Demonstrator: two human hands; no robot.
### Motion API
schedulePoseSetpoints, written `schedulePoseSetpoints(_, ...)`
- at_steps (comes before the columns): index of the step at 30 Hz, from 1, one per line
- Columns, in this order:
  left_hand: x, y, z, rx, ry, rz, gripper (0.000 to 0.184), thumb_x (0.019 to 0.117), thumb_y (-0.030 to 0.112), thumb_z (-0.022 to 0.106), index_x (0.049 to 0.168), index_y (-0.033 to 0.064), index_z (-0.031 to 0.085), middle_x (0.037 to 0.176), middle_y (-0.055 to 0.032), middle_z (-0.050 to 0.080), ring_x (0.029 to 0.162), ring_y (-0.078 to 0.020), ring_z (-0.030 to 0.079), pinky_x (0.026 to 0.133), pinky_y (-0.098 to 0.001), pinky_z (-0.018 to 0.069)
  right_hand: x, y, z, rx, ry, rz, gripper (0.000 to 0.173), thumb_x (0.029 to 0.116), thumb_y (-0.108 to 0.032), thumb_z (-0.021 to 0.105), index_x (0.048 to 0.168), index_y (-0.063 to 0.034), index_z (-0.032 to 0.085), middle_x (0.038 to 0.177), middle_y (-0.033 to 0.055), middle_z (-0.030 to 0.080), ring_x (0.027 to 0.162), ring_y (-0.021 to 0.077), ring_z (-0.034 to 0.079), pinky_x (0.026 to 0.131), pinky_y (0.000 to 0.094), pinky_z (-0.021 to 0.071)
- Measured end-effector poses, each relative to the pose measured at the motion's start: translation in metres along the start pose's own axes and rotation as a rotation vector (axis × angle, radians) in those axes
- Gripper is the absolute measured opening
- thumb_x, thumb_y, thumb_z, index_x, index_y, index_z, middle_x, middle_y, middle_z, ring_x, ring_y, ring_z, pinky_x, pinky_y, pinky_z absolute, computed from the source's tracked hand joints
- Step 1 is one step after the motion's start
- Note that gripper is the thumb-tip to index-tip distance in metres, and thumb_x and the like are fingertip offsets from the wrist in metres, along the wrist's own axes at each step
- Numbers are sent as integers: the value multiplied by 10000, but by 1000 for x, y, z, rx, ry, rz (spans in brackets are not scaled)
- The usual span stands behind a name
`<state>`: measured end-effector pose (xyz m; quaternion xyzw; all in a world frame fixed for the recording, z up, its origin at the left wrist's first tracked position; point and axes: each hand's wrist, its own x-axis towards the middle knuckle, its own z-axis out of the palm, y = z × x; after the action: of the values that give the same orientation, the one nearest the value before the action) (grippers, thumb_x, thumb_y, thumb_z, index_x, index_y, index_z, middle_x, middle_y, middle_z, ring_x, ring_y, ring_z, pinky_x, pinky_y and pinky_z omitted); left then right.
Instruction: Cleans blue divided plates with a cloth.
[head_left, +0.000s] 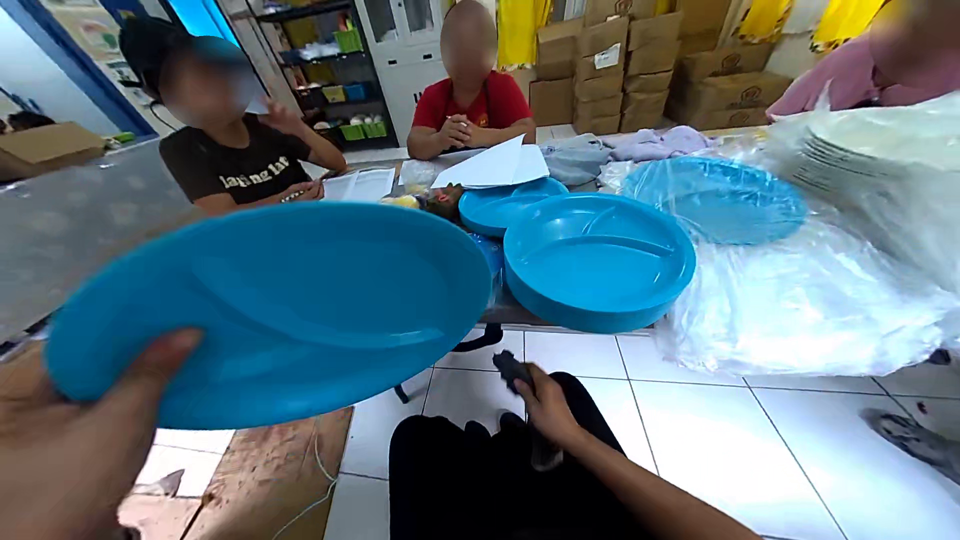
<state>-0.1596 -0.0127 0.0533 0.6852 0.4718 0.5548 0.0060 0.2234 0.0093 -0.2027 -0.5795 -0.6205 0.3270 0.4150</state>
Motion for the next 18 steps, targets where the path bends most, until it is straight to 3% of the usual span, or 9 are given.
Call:
schedulePoseSetpoints(2,48,13,14,7,-64,171,359,951,336,735,1219,117,640,1048,50,699,900,-9,683,793,-247,599,5,22,10,153,-234,258,391,1060,-211,528,1345,52,578,1209,256,668,1127,335,660,1029,502,495)
schedulePoseSetpoints(4,103,29,41,-6,-245,504,309,957,301,724,1165,79,672,1018,63,711,870,46,656,734,-179,567,6,51,28,374,-346,461,370,1076,-211,506,1351,30,561,1185,211,658,1051,264,662,961,443,529)
schedulePoseSetpoints(6,136,101,103,10,-369,493,169,896,284,760,979,152,695,882,178,664,792,147,586,734,-104,515,4,72,41,540,-347,631,358,1088,-231,490,1330,27,550,1094,174,653,922,218,652,846,410,553)
schedulePoseSetpoints(8,158,145,167,-26,-573,459,115,855,199,779,861,121,694,755,132,639,675,106,563,649,-122,496,5,71,35,643,-341,682,342,1096,-231,470,1326,13,539,1030,129,639,854,172,630,782,369,549)
schedulePoseSetpoints(11,184,164,263,-56,-838,570,172,866,249,795,883,88,736,808,34,691,741,-2,621,710,-227,519,11,76,31,763,-362,648,325,1096,-207,461,1335,6,517,1001,102,659,835,148,657,770,349,573)
schedulePoseSetpoints(13,187,168,324,-18,-847,728,330,842,327,814,1024,56,764,1019,-97,724,1026,-220,642,933,-446,473,12,83,31,772,-377,645,360,1095,-221,462,1371,9,496,1036,120,659,861,164,661,789,368,573)
schedulePoseSetpoints(15,180,176,364,131,-809,821,702,869,462,772,1457,128,581,1517,-133,522,1450,-378,397,1186,-611,242,8,86,26,778,-385,631,350,1093,-222,468,1356,6,504,1019,102,656,852,143,653,776,350,570)
schedulePoseSetpoints(16,172,180,374,196,-770,832,804,908,540,694,1564,153,438,1640,-120,357,1532,-402,239,1210,-649,122,6,82,20,788,-377,623,314,1093,-200,465,1318,10,523,986,77,648,827,118,639,758,325,563)
schedulePoseSetpoints(18,149,185,373,221,-677,805,789,960,588,581,1596,168,377,1682,-102,269,1558,-402,161,1208,-664,85,-2,39,-4,772,-279,661,169,1062,-76,456,1091,-3,606,818,0,649,695,41,613,662,234,552)
